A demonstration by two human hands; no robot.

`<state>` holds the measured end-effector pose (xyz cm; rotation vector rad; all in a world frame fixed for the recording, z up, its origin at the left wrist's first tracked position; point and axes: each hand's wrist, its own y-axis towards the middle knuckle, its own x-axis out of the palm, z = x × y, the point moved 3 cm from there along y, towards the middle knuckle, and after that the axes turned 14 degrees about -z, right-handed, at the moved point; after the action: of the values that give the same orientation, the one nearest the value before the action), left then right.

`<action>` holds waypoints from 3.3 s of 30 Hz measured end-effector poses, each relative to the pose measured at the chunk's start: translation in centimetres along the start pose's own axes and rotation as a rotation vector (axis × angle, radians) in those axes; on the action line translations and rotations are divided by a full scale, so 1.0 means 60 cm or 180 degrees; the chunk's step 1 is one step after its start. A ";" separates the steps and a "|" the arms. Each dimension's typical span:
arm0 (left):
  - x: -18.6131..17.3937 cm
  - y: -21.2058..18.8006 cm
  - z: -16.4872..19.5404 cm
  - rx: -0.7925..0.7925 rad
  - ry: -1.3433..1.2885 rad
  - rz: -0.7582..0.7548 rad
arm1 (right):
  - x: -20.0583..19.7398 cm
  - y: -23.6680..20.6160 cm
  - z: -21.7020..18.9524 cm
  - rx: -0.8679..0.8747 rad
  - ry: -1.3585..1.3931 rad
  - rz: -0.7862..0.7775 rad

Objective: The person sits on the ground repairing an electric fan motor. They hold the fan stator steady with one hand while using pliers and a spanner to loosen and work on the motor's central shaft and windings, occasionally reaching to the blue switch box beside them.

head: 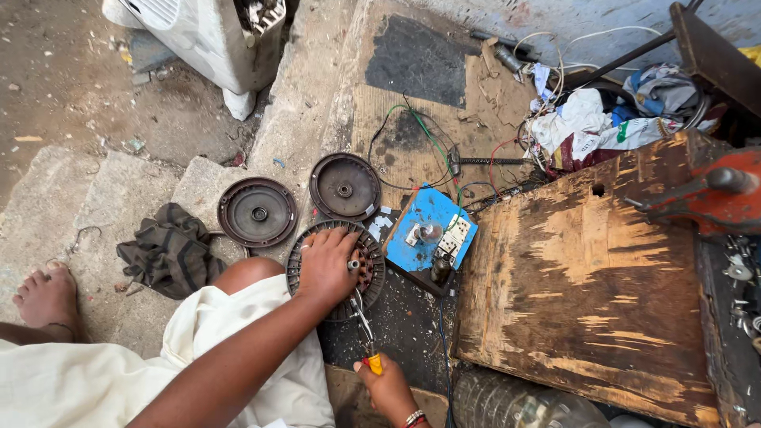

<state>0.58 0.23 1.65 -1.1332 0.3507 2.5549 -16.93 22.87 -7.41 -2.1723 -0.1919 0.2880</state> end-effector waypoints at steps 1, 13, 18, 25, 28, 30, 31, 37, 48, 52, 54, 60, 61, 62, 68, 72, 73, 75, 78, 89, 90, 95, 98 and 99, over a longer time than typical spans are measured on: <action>0.005 0.000 -0.001 -0.0024 0.0003 -0.0041 | 0.002 0.004 0.003 -0.0023 0.0054 -0.0010; -0.003 0.015 -0.011 0.0115 0.0040 -0.0062 | -0.058 -0.051 -0.099 0.0841 -0.0006 -0.0957; -0.002 0.015 -0.021 0.0164 0.0059 -0.0086 | -0.071 -0.062 -0.138 0.1204 -0.0049 -0.1315; -0.008 0.017 -0.032 0.0100 -0.0072 -0.0175 | -0.099 -0.080 -0.197 0.1307 -0.0218 -0.1620; -0.012 0.018 -0.036 0.0113 -0.0185 -0.0171 | -0.110 -0.087 -0.229 0.1553 -0.0356 -0.1674; -0.011 0.017 -0.038 0.0065 -0.0270 -0.0181 | -0.117 -0.090 -0.254 0.1561 -0.0407 -0.1848; -0.010 0.014 -0.040 0.0019 -0.0311 -0.0201 | -0.120 -0.091 -0.264 0.1709 -0.0620 -0.1815; 0.004 0.003 -0.026 0.0972 0.0006 -0.0507 | -0.164 -0.072 -0.323 0.2292 -0.1230 -0.1953; 0.002 0.018 -0.013 0.0577 -0.0184 -0.1064 | -0.140 -0.077 -0.160 0.1230 -0.0552 -0.1447; -0.001 0.015 -0.003 0.0518 -0.0175 -0.1073 | -0.109 -0.079 -0.008 0.0782 -0.0369 -0.0750; -0.004 0.017 0.002 0.0547 -0.0150 -0.0976 | -0.090 -0.076 0.047 0.0257 -0.0846 -0.0452; -0.010 0.019 0.007 0.0663 -0.0118 -0.1264 | -0.044 -0.097 0.086 -0.0288 0.0107 0.0071; -0.015 0.017 0.006 0.0700 -0.0185 -0.1197 | -0.042 -0.105 0.073 -0.0280 -0.0204 0.0196; -0.022 0.014 0.003 0.0731 -0.0249 -0.1126 | -0.040 -0.113 0.056 -0.0273 -0.0520 0.0315; -0.040 -0.003 -0.009 0.0553 -0.0217 -0.1582 | -0.039 -0.159 -0.048 -0.0151 -0.1007 0.0580; -0.038 -0.019 0.003 0.0567 -0.0060 -0.1327 | -0.044 -0.185 -0.093 0.0299 -0.1664 0.0711; -0.036 -0.023 0.006 0.0560 -0.0002 -0.1239 | -0.046 -0.191 -0.102 0.0284 -0.1610 0.0697; -0.037 -0.031 0.009 0.0520 0.0136 -0.1027 | -0.048 -0.197 -0.118 0.0216 -0.1529 0.0650; -0.035 -0.040 0.010 0.0261 0.0068 -0.0960 | -0.052 -0.201 -0.136 0.0241 -0.2136 0.0760; -0.027 -0.040 0.007 0.0175 0.0060 -0.0946 | -0.073 -0.195 -0.171 0.0217 -0.2759 0.0902; -0.026 -0.039 0.006 0.0139 0.0055 -0.0997 | -0.072 -0.196 -0.177 0.0156 -0.2872 0.0884; -0.026 -0.038 0.004 0.0128 0.0071 -0.1097 | -0.072 -0.201 -0.195 0.0516 -0.3016 0.0821; -0.027 -0.034 0.003 0.0083 0.0101 -0.1224 | -0.073 -0.204 -0.211 0.0457 -0.3254 0.0869; -0.027 -0.033 0.002 0.0068 0.0114 -0.1286 | -0.073 -0.204 -0.216 0.0447 -0.3342 0.0889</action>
<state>2.27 1.81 2.78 -1.1133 0.1383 2.1757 -17.94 18.76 10.42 -1.7093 -0.4272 1.5342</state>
